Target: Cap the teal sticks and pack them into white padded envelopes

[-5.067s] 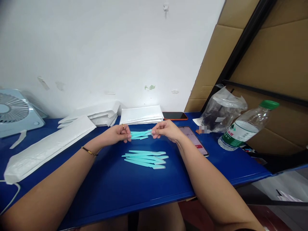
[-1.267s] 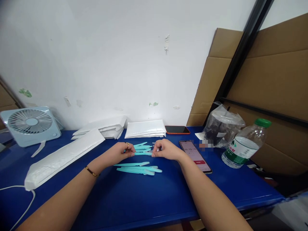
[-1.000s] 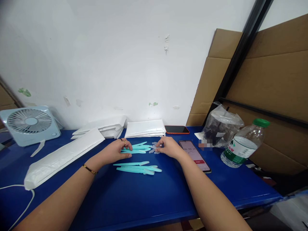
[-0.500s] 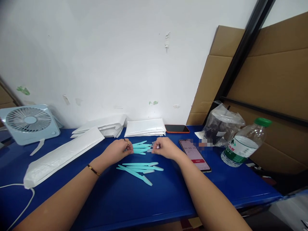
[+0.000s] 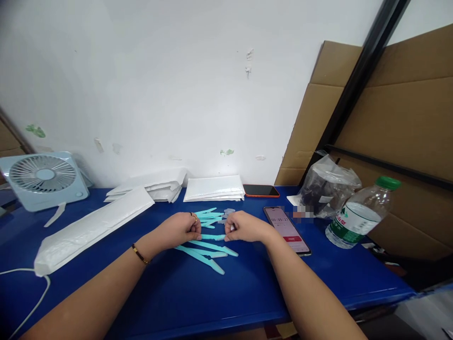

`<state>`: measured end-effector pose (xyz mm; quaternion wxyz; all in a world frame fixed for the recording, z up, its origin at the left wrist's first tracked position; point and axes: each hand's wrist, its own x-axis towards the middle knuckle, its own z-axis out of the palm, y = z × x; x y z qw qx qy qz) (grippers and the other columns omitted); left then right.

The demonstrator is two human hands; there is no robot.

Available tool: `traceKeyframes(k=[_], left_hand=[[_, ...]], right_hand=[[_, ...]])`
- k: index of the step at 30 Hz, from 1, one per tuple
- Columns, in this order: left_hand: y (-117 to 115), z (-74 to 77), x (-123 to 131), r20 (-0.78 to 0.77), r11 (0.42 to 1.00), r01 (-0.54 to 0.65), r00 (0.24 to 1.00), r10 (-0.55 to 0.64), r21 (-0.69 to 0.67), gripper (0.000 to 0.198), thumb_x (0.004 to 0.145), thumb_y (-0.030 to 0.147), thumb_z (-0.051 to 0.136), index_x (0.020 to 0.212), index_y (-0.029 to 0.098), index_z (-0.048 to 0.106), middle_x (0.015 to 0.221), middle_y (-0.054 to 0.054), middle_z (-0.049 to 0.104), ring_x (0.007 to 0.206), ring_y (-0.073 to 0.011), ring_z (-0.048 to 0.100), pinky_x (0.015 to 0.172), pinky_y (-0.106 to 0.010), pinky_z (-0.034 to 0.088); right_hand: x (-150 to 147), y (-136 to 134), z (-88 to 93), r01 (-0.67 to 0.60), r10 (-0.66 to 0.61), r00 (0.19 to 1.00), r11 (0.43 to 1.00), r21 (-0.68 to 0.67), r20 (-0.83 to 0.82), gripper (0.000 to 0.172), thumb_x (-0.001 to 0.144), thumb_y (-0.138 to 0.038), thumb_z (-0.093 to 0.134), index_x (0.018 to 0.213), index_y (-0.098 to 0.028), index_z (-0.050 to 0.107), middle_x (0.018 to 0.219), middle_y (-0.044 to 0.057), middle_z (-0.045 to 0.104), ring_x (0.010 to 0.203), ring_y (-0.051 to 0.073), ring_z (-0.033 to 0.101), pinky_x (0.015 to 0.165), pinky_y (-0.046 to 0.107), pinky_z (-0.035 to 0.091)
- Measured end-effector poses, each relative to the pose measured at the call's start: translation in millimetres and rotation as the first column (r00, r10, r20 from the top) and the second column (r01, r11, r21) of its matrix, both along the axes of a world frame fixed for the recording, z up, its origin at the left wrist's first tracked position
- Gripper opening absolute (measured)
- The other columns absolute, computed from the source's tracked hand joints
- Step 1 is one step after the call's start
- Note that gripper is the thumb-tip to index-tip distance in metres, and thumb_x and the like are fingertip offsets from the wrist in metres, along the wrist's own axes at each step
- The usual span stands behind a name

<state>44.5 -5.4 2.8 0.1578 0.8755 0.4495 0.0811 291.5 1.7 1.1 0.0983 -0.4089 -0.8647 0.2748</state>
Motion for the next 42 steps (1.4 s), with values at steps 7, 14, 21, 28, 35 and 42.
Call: traceKeyframes(k=[7,14,21,28,35,42], left_hand=[[8.9,3.5,-14.6,0.091,0.985,-0.116,0.990,0.105,0.125,0.030,0.069,0.048,0.060,0.085,0.023,0.064,0.085,-0.002,0.061,0.075,-0.0175,0.056,0.061,-0.025,0.037],[-6.4,0.1,0.5,-0.005,0.992,0.069,0.998,-0.070,-0.102,0.020,0.071,0.043,0.060,0.072,0.024,0.065,0.072,0.001,0.062,0.063,-0.0137,0.053,0.051,-0.023,0.031],[11.0,-1.4,-13.6,0.001,0.990,-0.058,0.998,0.058,0.127,0.017,0.074,0.036,0.058,0.073,0.022,0.065,0.078,-0.001,0.062,0.067,-0.0147,0.054,0.057,-0.024,0.034],[11.5,0.8,-13.4,0.061,0.990,-0.048,0.997,0.040,0.132,0.021,0.076,0.040,0.054,0.075,0.022,0.065,0.078,0.000,0.061,0.067,-0.0138,0.054,0.059,-0.024,0.035],[19.8,-0.9,-21.2,0.075,0.964,-0.201,0.979,0.191,0.175,0.023,0.073,0.043,0.057,0.078,0.021,0.064,0.083,-0.002,0.061,0.073,-0.0170,0.056,0.062,-0.026,0.037],[2.1,8.1,-13.3,0.104,0.998,-0.034,0.994,0.029,0.046,0.033,0.071,0.051,0.058,0.084,0.022,0.066,0.085,-0.002,0.060,0.076,-0.0158,0.056,0.062,-0.024,0.039]], right_hand=[[14.2,6.0,9.2,0.298,-0.290,0.954,0.947,0.123,-0.078,0.022,0.070,-0.037,0.064,0.076,-0.016,0.066,0.073,0.003,0.061,0.064,0.013,0.052,0.054,0.022,0.035],[3.5,-11.4,18.5,-0.035,0.044,0.995,0.993,-0.110,0.085,0.030,0.061,-0.044,0.071,0.074,-0.017,0.070,0.070,0.001,0.062,0.060,0.013,0.052,0.051,0.022,0.035],[7.3,-4.6,13.2,0.048,-0.048,0.999,0.999,0.016,0.007,0.024,0.074,-0.038,0.061,0.071,-0.015,0.066,0.074,0.004,0.062,0.064,0.013,0.053,0.056,0.023,0.037],[-0.1,-3.6,6.4,0.088,-0.088,0.992,0.996,-0.008,-0.091,0.031,0.073,-0.046,0.060,0.076,-0.016,0.066,0.061,0.000,0.056,0.053,0.010,0.047,0.048,0.020,0.032],[8.8,9.8,2.2,0.285,-0.269,0.955,0.949,0.136,-0.121,0.030,0.074,-0.044,0.060,0.081,-0.016,0.068,0.067,0.002,0.060,0.057,0.012,0.050,0.053,0.022,0.034],[-13.6,-21.8,11.7,-0.103,0.103,0.995,0.990,0.093,0.006,0.030,0.063,-0.041,0.072,0.082,-0.019,0.065,0.080,0.001,0.057,0.069,0.013,0.050,0.057,0.021,0.036]])
